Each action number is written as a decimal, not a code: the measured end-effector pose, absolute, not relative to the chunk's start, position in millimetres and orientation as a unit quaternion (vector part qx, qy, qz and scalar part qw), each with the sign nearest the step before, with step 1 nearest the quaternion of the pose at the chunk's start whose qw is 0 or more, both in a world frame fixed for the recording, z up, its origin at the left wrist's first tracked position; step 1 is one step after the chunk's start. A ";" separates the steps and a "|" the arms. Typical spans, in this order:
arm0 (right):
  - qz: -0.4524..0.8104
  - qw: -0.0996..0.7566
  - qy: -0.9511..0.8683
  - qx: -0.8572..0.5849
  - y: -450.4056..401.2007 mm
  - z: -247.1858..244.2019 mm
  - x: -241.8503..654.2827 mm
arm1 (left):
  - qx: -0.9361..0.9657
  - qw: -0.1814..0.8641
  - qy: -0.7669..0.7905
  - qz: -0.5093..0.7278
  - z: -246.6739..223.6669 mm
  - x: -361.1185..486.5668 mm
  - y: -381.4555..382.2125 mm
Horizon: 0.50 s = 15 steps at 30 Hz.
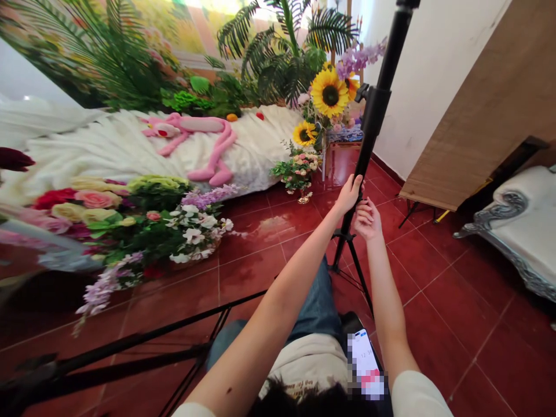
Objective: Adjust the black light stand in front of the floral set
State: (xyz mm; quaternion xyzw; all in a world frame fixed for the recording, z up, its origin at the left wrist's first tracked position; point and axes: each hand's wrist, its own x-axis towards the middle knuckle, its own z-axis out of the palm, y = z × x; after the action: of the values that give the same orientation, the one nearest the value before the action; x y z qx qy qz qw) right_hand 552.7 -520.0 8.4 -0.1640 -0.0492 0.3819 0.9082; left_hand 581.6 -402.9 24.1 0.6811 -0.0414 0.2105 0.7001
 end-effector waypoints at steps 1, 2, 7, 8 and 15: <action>0.379 0.905 -0.051 -0.189 -522.3 10.0 553.8 | 0.683 0.699 -0.039 0.208 24.4 581.5 -403.0; 0.372 0.901 -0.053 -0.217 -523.9 12.1 554.6 | 0.685 0.697 -0.037 0.208 24.9 581.3 -403.1; 0.315 0.828 -0.063 -0.459 -523.8 24.0 555.5 | 0.694 0.687 -0.032 0.212 27.9 579.3 -402.7; 0.292 0.786 -0.064 -0.541 -523.2 25.9 554.7 | 0.696 0.687 -0.031 0.208 28.0 579.0 -402.5; -0.168 0.249 -0.192 -0.934 -539.4 39.0 545.1 | 0.710 0.669 -0.043 0.215 20.6 580.7 -401.4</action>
State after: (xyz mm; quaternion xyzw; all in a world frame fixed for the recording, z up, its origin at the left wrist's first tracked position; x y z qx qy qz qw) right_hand 545.1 -539.4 39.0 -0.9345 -0.1916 -0.1679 0.2487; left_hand 580.7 -401.4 20.6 0.7098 -0.0426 0.2148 0.6695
